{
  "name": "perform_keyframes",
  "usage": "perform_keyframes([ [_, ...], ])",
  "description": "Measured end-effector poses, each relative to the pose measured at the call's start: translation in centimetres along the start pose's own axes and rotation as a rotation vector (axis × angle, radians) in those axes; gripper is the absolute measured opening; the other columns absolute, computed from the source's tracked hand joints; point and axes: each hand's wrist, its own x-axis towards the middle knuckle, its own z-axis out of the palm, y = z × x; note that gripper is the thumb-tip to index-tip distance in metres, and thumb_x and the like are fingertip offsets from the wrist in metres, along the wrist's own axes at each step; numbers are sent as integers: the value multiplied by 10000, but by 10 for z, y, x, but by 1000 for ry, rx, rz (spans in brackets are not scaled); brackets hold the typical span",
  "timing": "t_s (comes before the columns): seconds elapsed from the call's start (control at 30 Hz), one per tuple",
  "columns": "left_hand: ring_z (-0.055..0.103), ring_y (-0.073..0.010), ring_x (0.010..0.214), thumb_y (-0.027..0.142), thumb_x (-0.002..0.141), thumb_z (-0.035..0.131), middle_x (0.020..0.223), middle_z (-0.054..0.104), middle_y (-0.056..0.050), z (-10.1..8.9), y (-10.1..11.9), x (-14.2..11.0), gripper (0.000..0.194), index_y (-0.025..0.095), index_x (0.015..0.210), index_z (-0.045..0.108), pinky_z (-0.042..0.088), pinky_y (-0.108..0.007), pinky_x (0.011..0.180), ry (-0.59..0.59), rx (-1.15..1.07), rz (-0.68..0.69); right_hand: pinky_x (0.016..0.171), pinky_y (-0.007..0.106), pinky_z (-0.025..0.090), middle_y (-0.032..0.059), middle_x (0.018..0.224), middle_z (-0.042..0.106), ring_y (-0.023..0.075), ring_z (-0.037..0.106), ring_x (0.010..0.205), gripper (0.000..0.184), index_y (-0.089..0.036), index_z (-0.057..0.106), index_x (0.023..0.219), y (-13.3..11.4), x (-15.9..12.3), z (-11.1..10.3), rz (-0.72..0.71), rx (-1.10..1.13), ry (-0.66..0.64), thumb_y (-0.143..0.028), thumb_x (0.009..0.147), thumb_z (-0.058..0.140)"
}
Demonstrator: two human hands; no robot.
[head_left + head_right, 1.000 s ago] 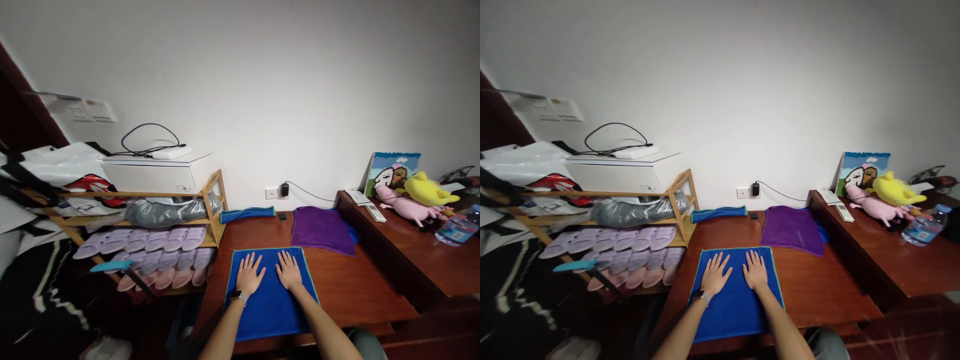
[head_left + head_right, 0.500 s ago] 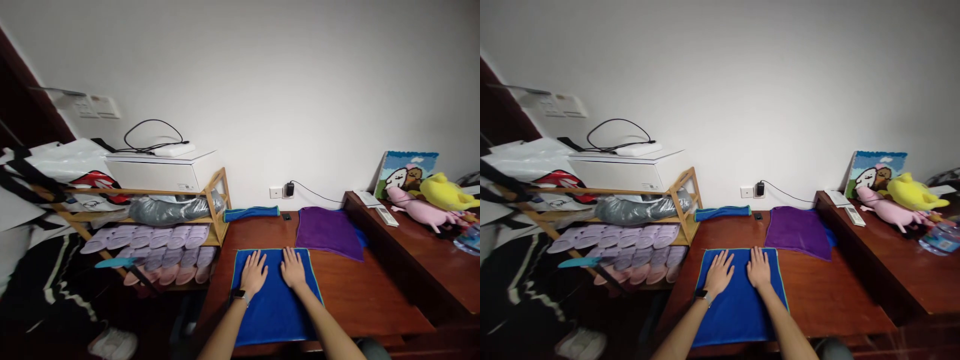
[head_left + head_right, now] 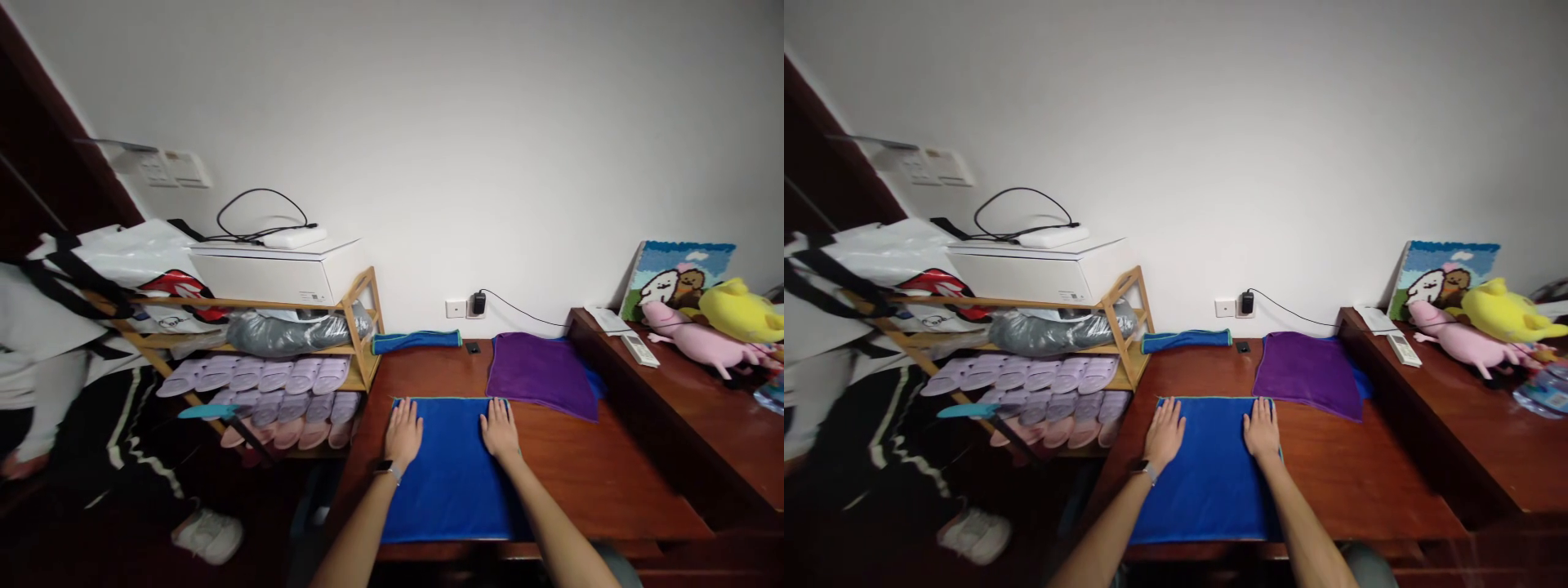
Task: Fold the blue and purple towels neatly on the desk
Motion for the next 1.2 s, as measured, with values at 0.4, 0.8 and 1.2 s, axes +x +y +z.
perform_keyframes([
  [0.4,428,-292,1599,432,1114,328,1711,458,-147,-12,-32,-61,628,146,1654,473,359,-523,1315,-97,56,0,1368,482,159,129,1793,224,269,219,1680,701,-82,292,1719,11,-43,15,-44,-46,-50,-417,1105,240],
  [0.8,411,-283,1610,432,1130,321,1712,475,-114,11,72,-93,594,198,1651,486,348,-535,1323,-63,-9,183,1368,434,160,90,1790,254,245,214,1681,689,-105,316,1716,-37,-102,36,-180,-19,-14,-419,1113,205],
  [1.2,391,-297,1620,493,1113,357,1738,417,-125,-6,18,-71,635,197,1663,469,328,-531,1323,-126,30,23,1365,463,136,82,1815,185,253,189,1688,710,-152,227,1737,17,-74,8,44,-82,-62,-477,1106,210],
])
